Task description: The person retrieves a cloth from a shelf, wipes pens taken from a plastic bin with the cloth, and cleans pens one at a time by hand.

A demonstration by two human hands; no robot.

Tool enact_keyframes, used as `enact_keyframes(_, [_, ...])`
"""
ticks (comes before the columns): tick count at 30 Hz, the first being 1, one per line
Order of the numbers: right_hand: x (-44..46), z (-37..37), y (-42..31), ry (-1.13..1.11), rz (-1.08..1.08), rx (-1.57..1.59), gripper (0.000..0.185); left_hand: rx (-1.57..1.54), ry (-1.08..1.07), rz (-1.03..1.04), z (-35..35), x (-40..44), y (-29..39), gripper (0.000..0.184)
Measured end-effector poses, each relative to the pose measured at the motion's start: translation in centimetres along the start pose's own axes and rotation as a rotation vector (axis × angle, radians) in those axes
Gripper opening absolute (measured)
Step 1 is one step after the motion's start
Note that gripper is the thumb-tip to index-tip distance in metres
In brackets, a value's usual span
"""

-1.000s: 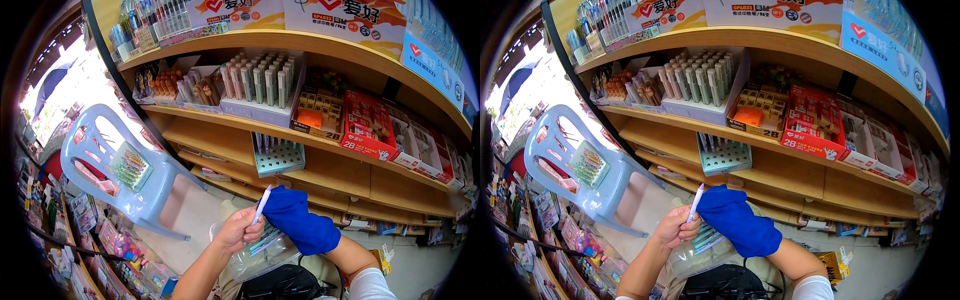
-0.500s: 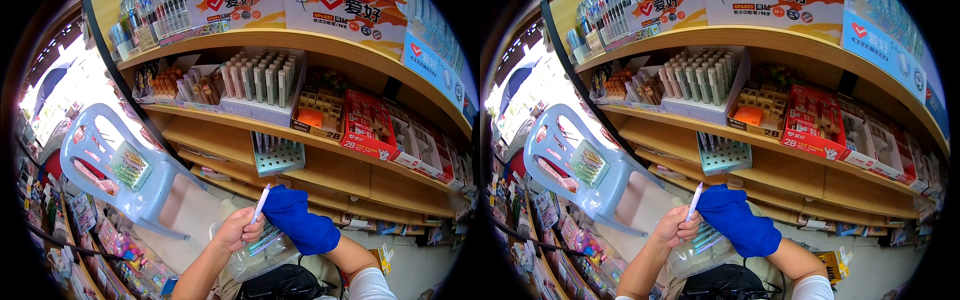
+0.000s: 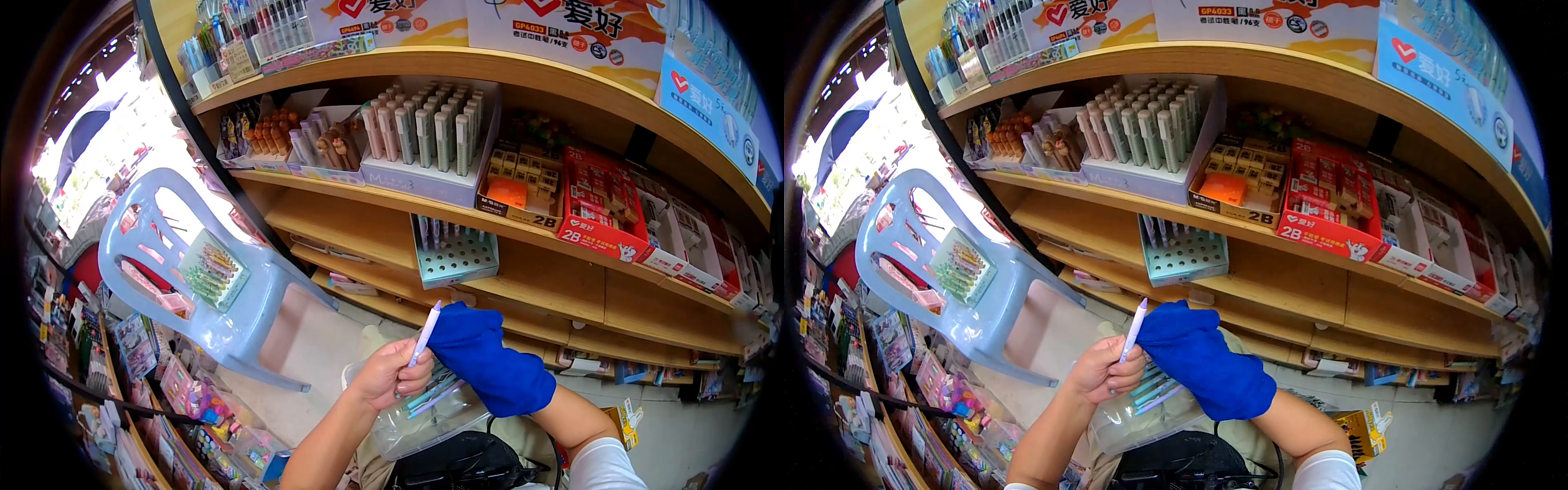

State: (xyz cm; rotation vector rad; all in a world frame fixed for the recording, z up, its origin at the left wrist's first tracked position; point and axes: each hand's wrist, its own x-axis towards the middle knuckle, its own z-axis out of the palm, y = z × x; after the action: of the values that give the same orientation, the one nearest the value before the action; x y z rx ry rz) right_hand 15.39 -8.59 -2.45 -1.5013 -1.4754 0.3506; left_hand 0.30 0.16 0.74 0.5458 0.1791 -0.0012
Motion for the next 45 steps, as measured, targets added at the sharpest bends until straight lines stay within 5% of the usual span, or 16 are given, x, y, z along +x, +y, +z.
enact_keyframes(11, [0.1, -1.0, -2.4, -0.041, 0.032, -0.292, 0.005, 0.128, 0.116, 0.039, 0.2, 0.2, -0.6, 0.026])
enact_keyframes(30, [0.1, 0.1, -0.1, -0.006, -0.038, -0.056, 0.007, 0.007, -0.054, -0.007, -0.6, -0.2, -0.3, 0.028])
enact_keyframes(45, [0.6, -0.3, -2.0, -0.053, 0.184, -0.014, 0.006, 0.152, 0.097, 0.049, -0.5, -0.2, -0.7, 0.026])
